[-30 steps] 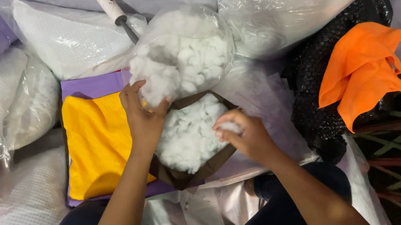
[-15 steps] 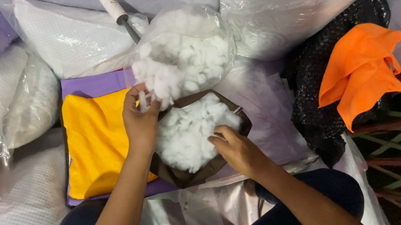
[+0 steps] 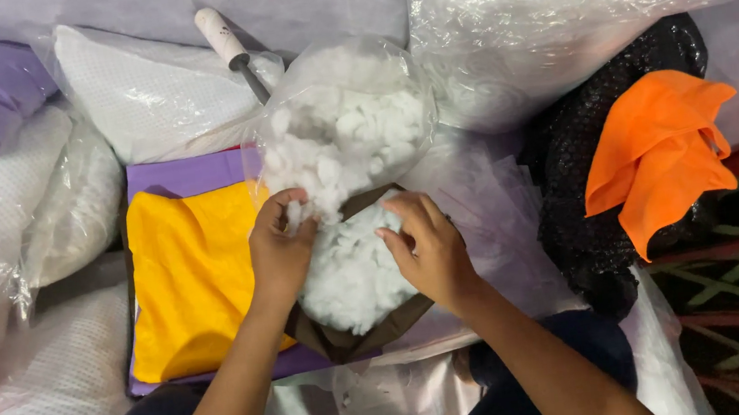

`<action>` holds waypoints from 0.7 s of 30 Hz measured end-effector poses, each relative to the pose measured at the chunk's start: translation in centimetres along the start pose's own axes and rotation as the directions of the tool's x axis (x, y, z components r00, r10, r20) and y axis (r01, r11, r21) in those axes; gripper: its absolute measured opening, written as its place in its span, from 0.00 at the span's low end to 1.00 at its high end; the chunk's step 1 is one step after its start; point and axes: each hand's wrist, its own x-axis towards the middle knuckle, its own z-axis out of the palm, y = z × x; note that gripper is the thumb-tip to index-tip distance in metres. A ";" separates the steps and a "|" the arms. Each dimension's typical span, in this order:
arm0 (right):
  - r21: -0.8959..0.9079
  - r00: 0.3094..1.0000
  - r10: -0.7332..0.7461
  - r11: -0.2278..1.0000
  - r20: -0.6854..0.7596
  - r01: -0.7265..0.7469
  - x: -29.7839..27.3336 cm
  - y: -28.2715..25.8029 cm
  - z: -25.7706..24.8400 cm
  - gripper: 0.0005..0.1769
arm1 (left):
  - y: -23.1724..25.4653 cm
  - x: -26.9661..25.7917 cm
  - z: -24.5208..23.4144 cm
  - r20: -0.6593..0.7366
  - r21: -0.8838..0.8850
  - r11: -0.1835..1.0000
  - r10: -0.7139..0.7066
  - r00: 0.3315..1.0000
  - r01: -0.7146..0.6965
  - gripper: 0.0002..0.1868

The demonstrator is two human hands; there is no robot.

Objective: Stuffing a brown pillowcase with white fiberfill material from a plastic bag.

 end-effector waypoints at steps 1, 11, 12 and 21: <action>0.001 1.000 0.000 1.000 -0.003 0.000 0.7 0.2 0.8 0.16 | 0.1 -0.4 0.1 0.001 0.002 1.000 0.002 1.000 -0.002 0.19; 0.222 0.963 0.237 0.940 0.126 -0.260 2.4 2.0 3.7 0.11 | 0.6 -1.0 1.0 0.192 0.405 0.767 0.462 0.866 -0.498 0.40; 0.283 0.953 0.275 0.911 0.125 -0.300 2.4 1.7 3.1 0.11 | -0.1 -0.6 1.1 0.234 0.448 0.735 0.453 0.860 -0.509 0.31; 0.419 0.865 0.464 0.835 -0.191 -0.355 1.7 2.7 -2.6 0.06 | -1.7 0.8 -0.7 -0.074 0.326 0.919 0.259 0.963 -0.222 0.12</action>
